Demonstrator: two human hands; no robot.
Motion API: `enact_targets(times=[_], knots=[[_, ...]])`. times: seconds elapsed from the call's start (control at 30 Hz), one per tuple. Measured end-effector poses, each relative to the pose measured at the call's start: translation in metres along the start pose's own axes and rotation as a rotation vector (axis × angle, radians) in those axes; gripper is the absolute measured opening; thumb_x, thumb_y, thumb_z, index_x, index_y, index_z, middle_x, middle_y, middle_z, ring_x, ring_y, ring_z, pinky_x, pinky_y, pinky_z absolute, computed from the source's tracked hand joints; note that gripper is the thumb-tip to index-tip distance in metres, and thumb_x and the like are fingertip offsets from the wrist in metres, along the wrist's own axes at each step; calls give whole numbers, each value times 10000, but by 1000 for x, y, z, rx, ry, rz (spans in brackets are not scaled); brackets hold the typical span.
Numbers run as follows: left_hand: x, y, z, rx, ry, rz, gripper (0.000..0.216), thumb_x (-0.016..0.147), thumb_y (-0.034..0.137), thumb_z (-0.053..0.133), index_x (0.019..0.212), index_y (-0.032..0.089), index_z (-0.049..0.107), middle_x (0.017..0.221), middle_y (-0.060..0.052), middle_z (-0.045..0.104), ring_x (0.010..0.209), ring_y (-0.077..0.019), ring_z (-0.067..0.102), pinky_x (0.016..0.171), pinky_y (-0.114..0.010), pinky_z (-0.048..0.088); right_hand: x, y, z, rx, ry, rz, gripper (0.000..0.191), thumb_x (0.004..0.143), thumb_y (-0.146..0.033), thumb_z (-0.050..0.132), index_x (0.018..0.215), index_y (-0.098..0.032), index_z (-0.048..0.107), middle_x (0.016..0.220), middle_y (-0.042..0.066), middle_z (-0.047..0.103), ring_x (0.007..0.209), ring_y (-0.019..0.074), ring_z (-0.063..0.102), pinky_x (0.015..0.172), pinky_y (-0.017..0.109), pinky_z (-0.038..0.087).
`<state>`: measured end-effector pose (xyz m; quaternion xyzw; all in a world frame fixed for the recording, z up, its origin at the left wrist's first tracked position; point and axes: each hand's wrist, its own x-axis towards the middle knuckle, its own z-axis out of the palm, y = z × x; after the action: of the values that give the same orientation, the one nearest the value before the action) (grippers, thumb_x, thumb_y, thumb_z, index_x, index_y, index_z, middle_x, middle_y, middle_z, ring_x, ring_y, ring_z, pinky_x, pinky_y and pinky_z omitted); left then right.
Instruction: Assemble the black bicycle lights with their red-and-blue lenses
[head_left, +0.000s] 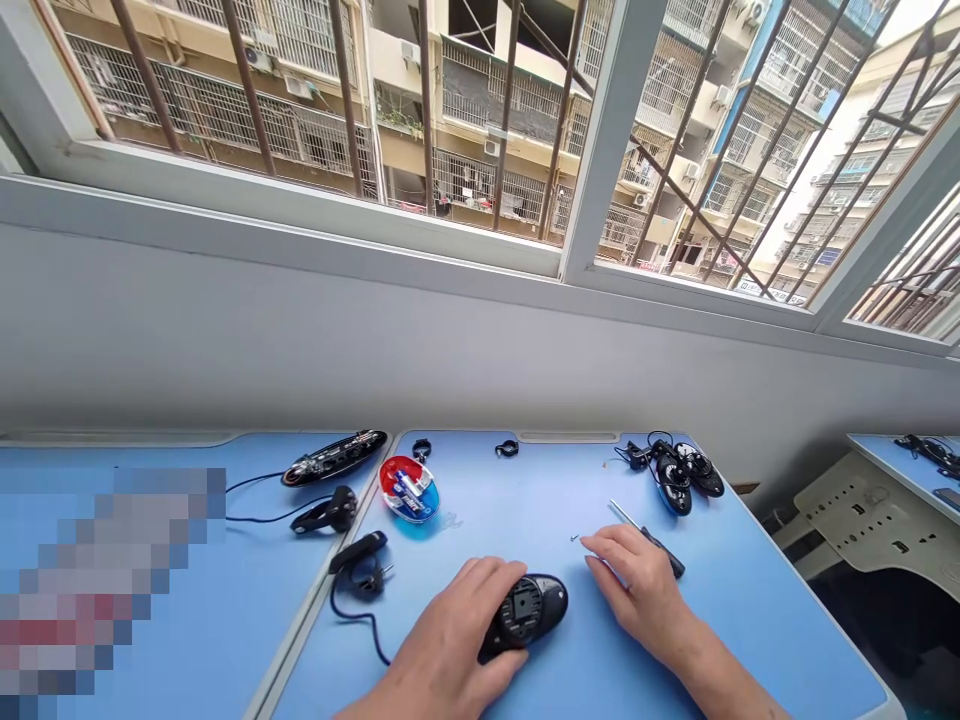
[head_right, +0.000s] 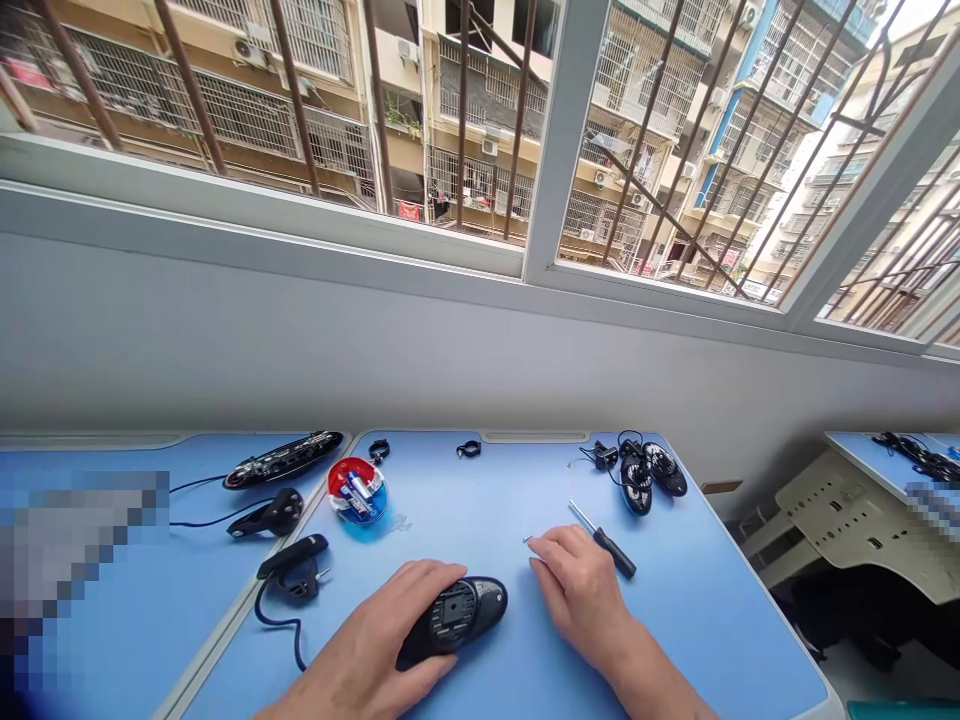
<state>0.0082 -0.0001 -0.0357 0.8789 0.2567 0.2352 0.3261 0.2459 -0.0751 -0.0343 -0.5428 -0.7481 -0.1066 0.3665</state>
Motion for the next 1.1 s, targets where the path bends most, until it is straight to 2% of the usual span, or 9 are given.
enact_targets(times=[0.13,0.33,0.5,0.6,0.67,0.8,0.9,1.0,1.1], knots=[[2,2,-1,28,10,-52,503,654,98,580,1137,236,558,1066,-51,608,974,-262,560,836,-361,475,-1,-15,1,166,-77,30,213,918,-157,523,1111,-198,605,885,75,701,712,176,643,586,284,531],[5,5,-1,151,20,-175,550,666,180,629,1211,210,560,1082,-77,598,1001,-282,560,842,-369,477,-6,-30,7,252,-237,161,287,914,-257,551,1188,-179,578,814,45,709,604,149,625,530,254,510],[-2,10,-3,185,-22,-175,715,681,216,604,1374,190,433,1121,-103,604,1033,-302,567,863,-394,479,-8,-35,11,339,-209,198,384,916,-288,536,1288,-193,527,965,81,704,707,164,665,551,253,543],[-6,17,-9,145,-25,-146,688,721,202,550,1392,183,397,1130,-117,621,1017,-298,595,868,-400,487,-9,-35,11,382,-214,255,411,904,-274,538,1308,-199,515,1018,94,703,761,177,673,577,266,557],[-7,23,-16,102,-30,-132,622,735,182,527,1350,196,433,1099,-102,639,972,-279,613,846,-378,497,-11,-35,12,404,-235,297,442,895,-277,549,1327,-203,498,1067,104,699,795,187,676,590,274,561],[-3,37,-28,-61,-65,-144,477,709,134,503,1174,232,551,944,-18,651,767,-201,620,693,-278,509,-12,-35,14,419,-291,309,631,848,-343,639,1418,-225,394,1208,128,653,908,231,675,647,311,574],[-1,42,-29,-193,-128,-152,479,697,104,483,1150,238,560,806,34,623,657,-160,579,595,-233,477,-11,-37,16,404,-328,233,896,760,-467,744,1488,-249,268,1303,146,592,1059,298,639,801,399,573],[-2,38,-20,-254,-157,-176,421,720,109,475,1122,206,557,728,37,607,643,-163,581,568,-228,466,-11,-39,21,358,-337,141,1153,641,-560,818,1524,-261,140,1365,167,533,1174,359,573,941,492,513],[-7,25,-7,-274,-210,-192,443,735,131,488,1170,203,536,696,36,625,626,-170,610,532,-215,467,-14,-39,25,265,-345,132,1151,672,-467,819,1532,-238,88,1399,196,493,1227,390,527,979,536,479]])
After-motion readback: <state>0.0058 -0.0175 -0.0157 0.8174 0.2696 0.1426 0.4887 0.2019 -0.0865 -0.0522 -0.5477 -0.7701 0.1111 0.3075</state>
